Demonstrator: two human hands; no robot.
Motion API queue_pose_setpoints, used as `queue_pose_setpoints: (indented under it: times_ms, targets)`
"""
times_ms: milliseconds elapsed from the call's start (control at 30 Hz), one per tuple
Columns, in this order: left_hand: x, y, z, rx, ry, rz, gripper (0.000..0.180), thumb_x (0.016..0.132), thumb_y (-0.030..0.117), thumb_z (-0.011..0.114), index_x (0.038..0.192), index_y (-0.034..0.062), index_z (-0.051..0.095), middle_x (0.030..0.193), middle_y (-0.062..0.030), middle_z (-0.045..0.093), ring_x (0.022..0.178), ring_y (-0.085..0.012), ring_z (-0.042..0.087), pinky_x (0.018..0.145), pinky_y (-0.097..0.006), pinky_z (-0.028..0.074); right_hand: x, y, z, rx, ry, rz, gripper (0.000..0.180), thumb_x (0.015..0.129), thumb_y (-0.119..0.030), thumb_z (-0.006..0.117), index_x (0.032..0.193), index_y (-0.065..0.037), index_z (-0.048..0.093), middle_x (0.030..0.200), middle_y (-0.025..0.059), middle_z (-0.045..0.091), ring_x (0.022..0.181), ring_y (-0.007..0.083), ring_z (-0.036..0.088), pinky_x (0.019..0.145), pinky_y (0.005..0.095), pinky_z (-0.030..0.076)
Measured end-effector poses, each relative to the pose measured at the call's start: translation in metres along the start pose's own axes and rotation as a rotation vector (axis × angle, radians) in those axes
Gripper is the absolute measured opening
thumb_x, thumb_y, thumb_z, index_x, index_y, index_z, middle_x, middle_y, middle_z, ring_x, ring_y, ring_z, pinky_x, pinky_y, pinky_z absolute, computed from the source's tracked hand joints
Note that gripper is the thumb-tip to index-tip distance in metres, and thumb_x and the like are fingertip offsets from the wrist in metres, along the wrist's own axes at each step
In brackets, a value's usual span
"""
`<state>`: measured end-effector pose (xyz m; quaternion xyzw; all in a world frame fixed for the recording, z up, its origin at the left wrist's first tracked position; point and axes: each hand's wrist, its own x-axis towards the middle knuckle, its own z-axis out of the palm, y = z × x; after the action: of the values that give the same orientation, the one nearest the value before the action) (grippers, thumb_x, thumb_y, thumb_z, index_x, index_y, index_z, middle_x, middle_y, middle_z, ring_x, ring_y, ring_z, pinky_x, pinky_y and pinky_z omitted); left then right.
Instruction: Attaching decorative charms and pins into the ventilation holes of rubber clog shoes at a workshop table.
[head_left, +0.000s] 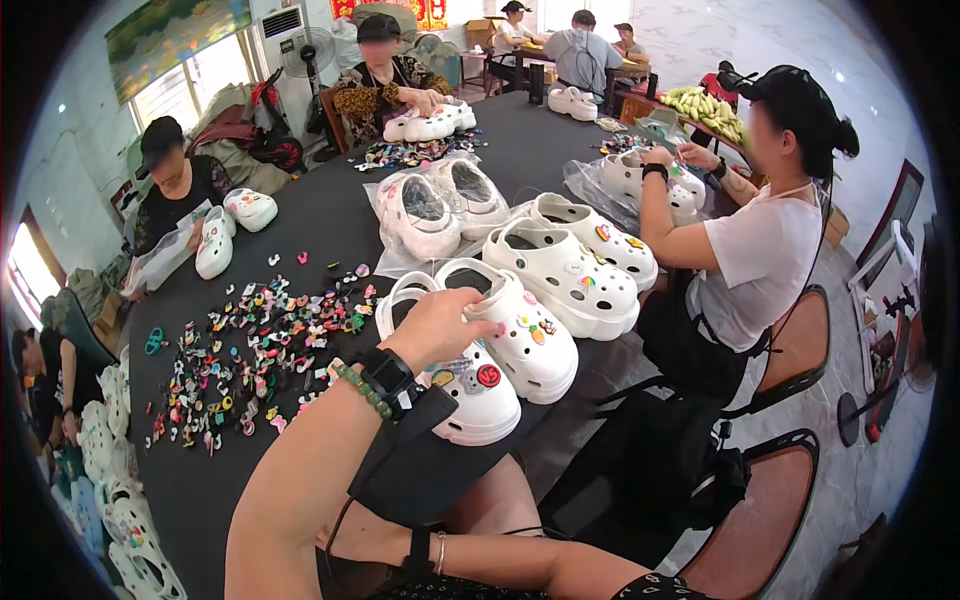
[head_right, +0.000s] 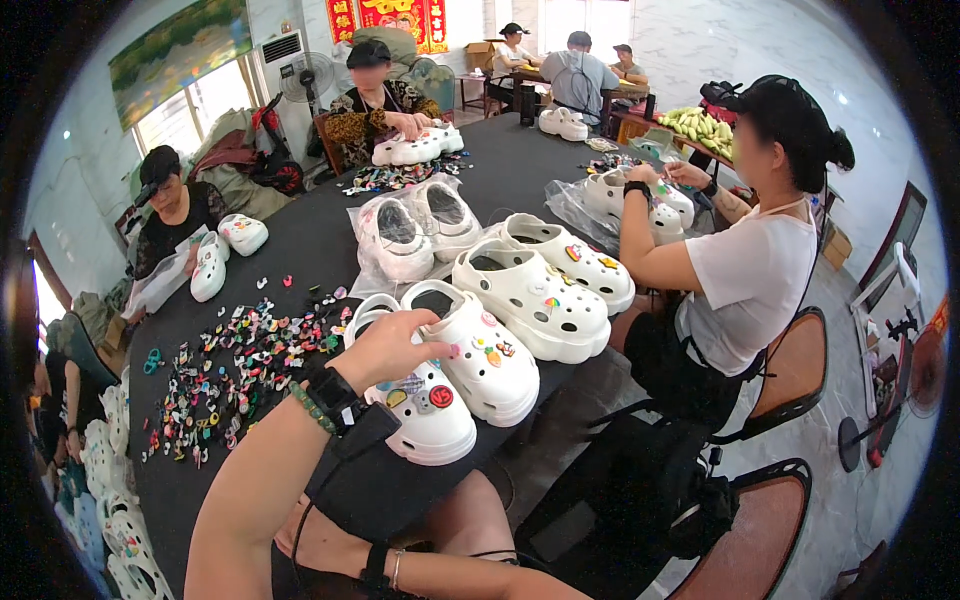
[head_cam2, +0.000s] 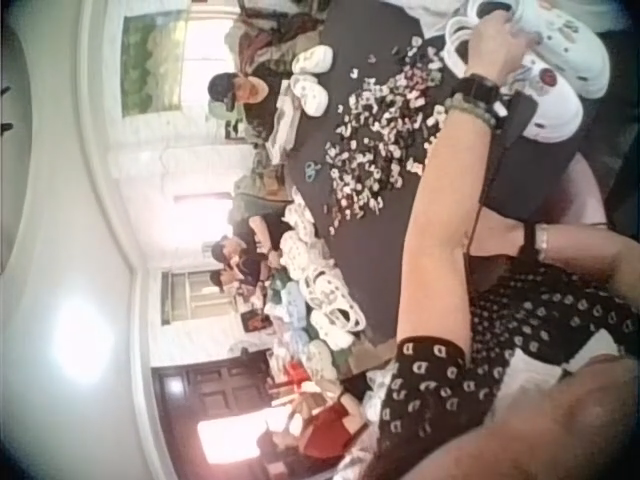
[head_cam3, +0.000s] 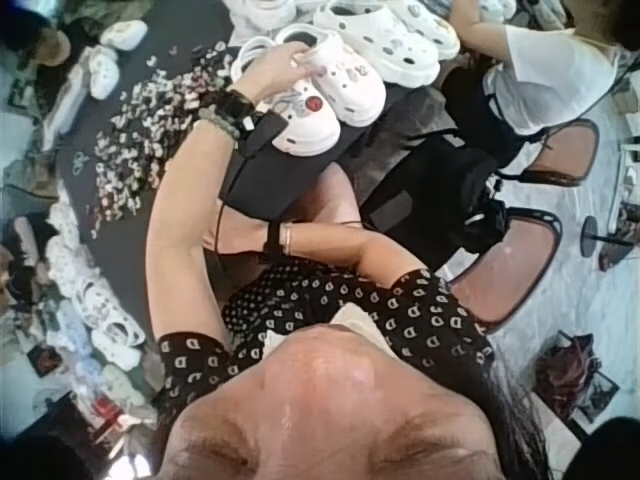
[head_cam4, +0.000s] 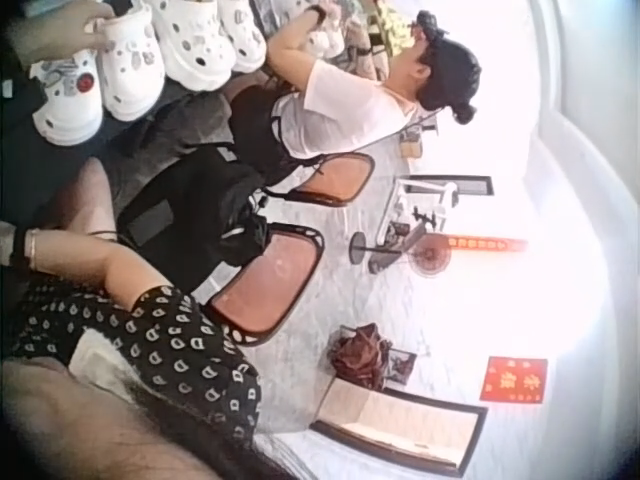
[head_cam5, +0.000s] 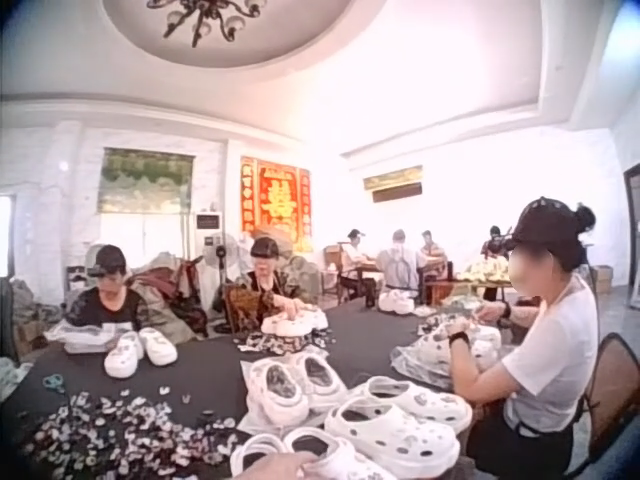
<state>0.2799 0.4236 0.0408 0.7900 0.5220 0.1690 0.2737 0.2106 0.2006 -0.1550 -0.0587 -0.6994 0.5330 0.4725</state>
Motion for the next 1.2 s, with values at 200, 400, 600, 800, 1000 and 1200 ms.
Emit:
queue_pose_setpoints:
  times_ms: [200,400,600,800,1000,1200]
  targets:
    - [-0.024,0.006,-0.003,-0.011,0.123,0.005,0.041,0.078,0.034,0.078,0.102,0.0023,0.069,0.091,-0.0196,0.07,0.087,-0.0349,0.067,0.078,-0.042,0.05,0.017,0.012,0.01,0.841,-0.013,0.033,0.022,0.096,-0.017,0.039,0.112,-0.01,0.053,0.114,0.0082,0.055,0.105,0.0235,0.054,0.082,0.0397,0.046]
    - [-0.087,0.003,-0.028,-0.032,0.365,0.053,0.038,0.077,0.031,0.08,0.1,0.0026,0.069,0.082,-0.0171,0.07,0.076,-0.0317,0.068,0.068,-0.04,0.05,0.034,-0.042,-0.015,-0.654,-0.071,-0.131,0.019,0.081,-0.013,0.059,0.097,-0.003,0.062,0.117,0.0206,0.058,0.113,0.0364,0.053,0.084,0.043,0.05]
    - [-0.183,-0.013,-0.084,0.06,0.568,-0.078,0.035,0.08,0.03,0.081,0.098,0.0023,0.069,0.066,-0.0113,0.065,0.059,-0.0185,0.062,0.056,-0.033,0.045,0.044,-0.067,-0.026,-0.756,-0.304,0.004,0.016,0.087,-0.018,0.059,0.097,-0.004,0.061,0.1,0.0151,0.062,0.098,0.0326,0.059,0.089,0.0457,0.046]
    - [-0.298,-0.047,-0.12,0.223,0.77,-0.275,0.037,0.079,0.03,0.081,0.096,0.0001,0.068,0.059,-0.0107,0.058,0.051,-0.0196,0.054,0.051,-0.034,0.041,0.055,-0.069,-0.02,-0.786,-0.258,-0.064,0.03,0.08,-0.017,0.066,0.107,-0.003,0.064,0.114,0.0162,0.063,0.112,0.0377,0.056,0.095,0.0519,0.044]
    - [-0.406,-0.085,-0.128,0.215,0.906,-0.56,0.04,0.082,0.032,0.078,0.097,-0.0038,0.067,0.061,-0.0143,0.06,0.055,-0.0239,0.058,0.054,-0.036,0.044,0.054,-0.072,-0.014,-0.836,-0.207,-0.064,0.019,0.077,-0.008,0.07,0.095,-0.008,0.063,0.111,0.0074,0.062,0.111,0.0289,0.056,0.09,0.0425,0.043]
    - [-0.473,-0.119,-0.101,0.283,0.993,-0.722,0.04,0.084,0.032,0.075,0.098,-0.0038,0.064,0.064,-0.0176,0.062,0.061,-0.0296,0.063,0.057,-0.039,0.046,0.058,-0.075,-0.01,-0.857,-0.231,-0.055,0.018,0.077,-0.006,0.068,0.093,-0.006,0.061,0.108,0.0089,0.061,0.111,0.0296,0.056,0.089,0.0427,0.043]
